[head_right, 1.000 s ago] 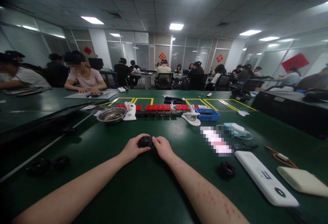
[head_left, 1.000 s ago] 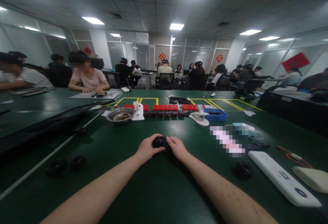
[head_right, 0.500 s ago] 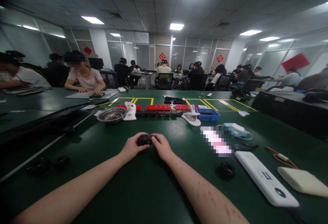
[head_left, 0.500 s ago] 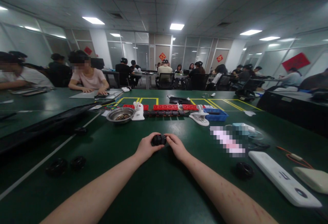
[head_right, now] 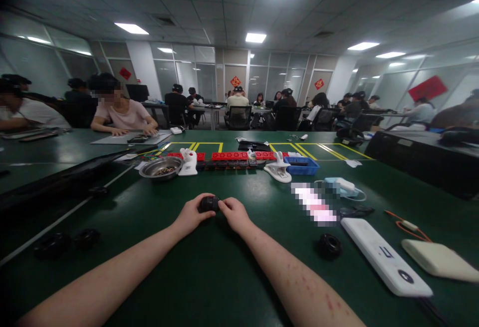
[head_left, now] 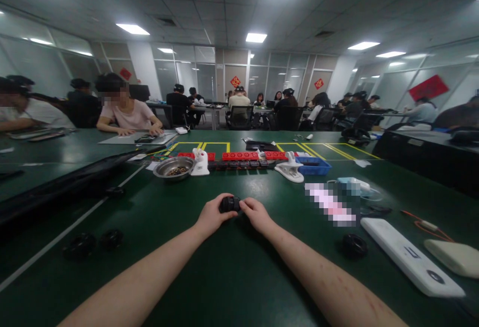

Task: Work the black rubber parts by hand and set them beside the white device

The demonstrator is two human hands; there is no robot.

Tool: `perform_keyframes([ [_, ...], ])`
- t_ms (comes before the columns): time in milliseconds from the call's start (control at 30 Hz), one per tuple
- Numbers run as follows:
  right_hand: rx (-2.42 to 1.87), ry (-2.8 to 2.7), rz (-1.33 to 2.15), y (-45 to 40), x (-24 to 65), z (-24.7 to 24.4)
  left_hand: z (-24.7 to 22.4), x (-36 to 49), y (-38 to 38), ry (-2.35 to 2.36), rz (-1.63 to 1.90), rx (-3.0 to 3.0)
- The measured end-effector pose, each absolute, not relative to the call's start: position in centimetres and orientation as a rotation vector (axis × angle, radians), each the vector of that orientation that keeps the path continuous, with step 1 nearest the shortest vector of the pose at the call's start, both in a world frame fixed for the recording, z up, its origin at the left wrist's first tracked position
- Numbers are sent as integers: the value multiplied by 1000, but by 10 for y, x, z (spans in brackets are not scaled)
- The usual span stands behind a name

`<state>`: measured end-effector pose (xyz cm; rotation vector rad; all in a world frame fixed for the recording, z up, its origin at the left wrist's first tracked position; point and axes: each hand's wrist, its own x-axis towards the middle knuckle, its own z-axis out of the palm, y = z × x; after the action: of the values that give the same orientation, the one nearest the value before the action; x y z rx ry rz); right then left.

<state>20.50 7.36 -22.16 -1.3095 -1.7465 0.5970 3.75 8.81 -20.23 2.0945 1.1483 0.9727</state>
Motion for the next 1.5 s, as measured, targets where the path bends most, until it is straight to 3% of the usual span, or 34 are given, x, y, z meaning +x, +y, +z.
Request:
perform_keyframes([
  [333, -1052, -1554, 830, 73, 205, -222, -197, 38, 84, 1182, 957, 2111],
  [633, -1418, -1696, 486, 71, 206, -218, -195, 39, 81, 1171, 937, 2204],
  [1033, -1311, -1787, 510, 72, 204, -218, -204, 38, 89, 1167, 944, 2058],
  [1267, -1079, -1637, 711, 73, 204, -222, -199, 39, 86, 1138, 941, 2063],
  [1500, -1316, -1560, 660, 73, 205, -221, -196, 39, 81, 1120, 984, 2155],
])
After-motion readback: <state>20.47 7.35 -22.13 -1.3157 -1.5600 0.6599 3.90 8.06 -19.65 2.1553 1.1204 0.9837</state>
